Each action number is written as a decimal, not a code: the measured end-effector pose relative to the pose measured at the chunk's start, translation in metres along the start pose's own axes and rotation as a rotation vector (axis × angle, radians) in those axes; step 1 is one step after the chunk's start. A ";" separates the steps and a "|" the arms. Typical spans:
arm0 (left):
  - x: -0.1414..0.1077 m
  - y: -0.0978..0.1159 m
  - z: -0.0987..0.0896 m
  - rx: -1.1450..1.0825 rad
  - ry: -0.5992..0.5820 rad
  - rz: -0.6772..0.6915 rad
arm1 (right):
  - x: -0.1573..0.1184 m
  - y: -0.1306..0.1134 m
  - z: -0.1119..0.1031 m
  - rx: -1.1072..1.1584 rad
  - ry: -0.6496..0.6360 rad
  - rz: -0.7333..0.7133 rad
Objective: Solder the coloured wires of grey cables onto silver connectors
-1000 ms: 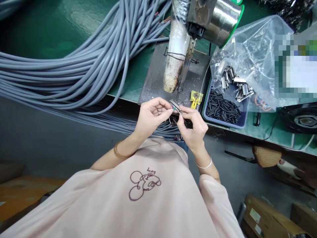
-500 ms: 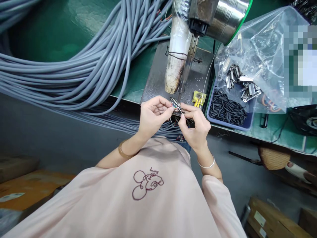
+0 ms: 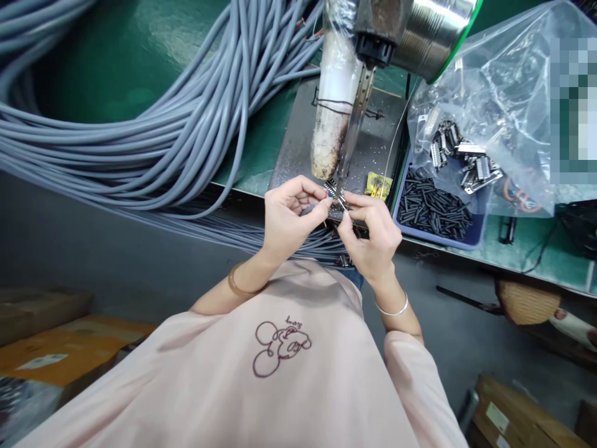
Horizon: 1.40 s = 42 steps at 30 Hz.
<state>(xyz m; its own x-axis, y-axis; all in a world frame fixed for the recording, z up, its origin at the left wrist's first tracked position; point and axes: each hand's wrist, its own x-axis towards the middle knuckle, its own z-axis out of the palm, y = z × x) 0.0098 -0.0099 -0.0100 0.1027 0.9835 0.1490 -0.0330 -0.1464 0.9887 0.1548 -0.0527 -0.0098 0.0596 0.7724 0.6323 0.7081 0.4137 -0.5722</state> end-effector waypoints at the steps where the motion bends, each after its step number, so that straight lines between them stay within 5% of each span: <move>1: 0.000 0.000 0.000 0.005 0.001 0.000 | 0.000 0.000 0.000 -0.009 0.002 -0.007; 28: -0.001 0.009 -0.003 -0.012 -0.032 -0.062 | -0.003 -0.002 -0.003 -0.052 -0.026 -0.044; 42: -0.006 0.003 0.002 0.161 0.045 0.073 | 0.002 -0.002 0.001 -0.075 0.000 -0.050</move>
<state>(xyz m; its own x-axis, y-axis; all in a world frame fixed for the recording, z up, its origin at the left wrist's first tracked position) 0.0112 -0.0164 -0.0076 0.0614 0.9728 0.2235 0.1207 -0.2296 0.9658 0.1525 -0.0517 -0.0079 0.0225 0.7519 0.6589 0.7610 0.4145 -0.4991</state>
